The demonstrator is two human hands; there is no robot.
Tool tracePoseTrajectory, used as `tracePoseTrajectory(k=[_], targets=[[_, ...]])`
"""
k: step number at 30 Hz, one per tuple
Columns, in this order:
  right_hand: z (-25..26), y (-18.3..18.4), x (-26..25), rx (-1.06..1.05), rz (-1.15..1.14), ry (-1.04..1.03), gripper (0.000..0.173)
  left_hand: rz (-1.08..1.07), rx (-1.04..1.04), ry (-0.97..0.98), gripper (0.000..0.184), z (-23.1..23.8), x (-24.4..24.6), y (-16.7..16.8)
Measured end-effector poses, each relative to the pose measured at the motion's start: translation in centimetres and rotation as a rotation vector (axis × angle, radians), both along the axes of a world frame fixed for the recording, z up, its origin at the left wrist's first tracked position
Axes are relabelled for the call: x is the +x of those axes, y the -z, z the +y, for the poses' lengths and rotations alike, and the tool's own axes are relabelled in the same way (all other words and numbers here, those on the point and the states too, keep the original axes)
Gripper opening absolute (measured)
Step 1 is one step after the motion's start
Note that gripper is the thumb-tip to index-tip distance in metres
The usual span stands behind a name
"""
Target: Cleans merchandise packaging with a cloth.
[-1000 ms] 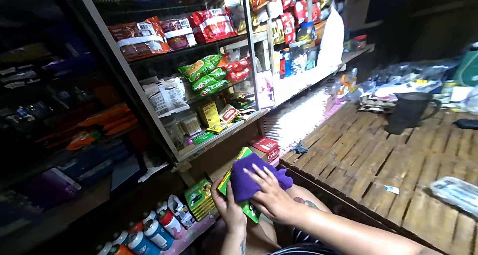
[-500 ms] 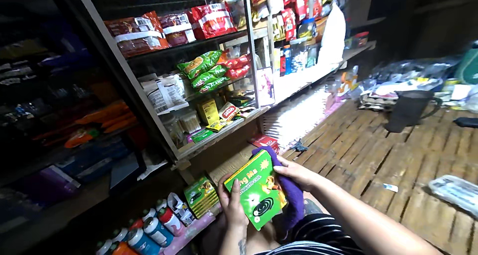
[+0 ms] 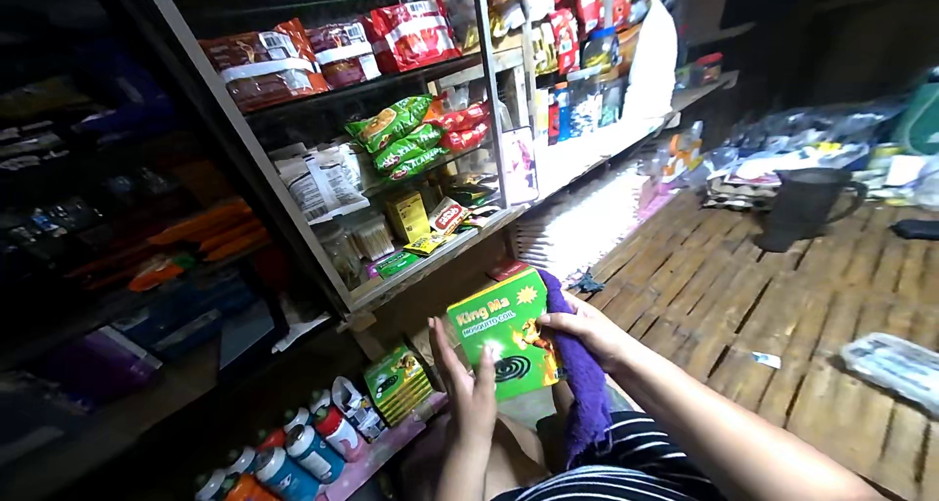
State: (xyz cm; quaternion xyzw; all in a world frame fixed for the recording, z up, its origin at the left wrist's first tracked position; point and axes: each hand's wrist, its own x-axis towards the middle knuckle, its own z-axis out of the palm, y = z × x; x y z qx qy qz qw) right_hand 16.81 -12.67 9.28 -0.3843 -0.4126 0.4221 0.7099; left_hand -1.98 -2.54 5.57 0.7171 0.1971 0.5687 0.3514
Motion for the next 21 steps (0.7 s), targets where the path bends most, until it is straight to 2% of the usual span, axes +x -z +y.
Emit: tracePoseTrajectory(k=[4,8,11,14,17,20,21], targets=[[0.2,-0.6,-0.9,0.027,-0.075,0.256,0.058,0.217,0.287,-0.016,0.074,-2.9,0.8,0.4],[0.0,-0.1,-3.1,0.077,-0.204,0.325,0.059,0.305,0.282,0.093,0.085,-4.2,1.4,1.2],[-0.7,0.6,-5.9,0.106,-0.361,0.381,0.062,0.186,0.203,0.2,0.094,-4.1,1.1,1.8],[-1.3,2.2,-8.3,0.205,-0.497,0.371,0.047,0.011,0.028,0.274,0.103,-4.9,0.4,1.6],[0.0,5.0,-8.3,0.436,-0.736,0.371,0.036,-0.201,-0.08,0.441,0.103,-4.8,-0.2,1.3],[0.4,4.4,-7.5,0.61,-0.956,0.379,0.036,-0.309,-0.215,0.462,0.099,-4.5,-0.4,1.3],[0.5,3.9,-7.2,0.639,-1.027,0.381,0.037,-0.33,-0.273,0.467,0.092,-4.6,-0.4,0.9]])
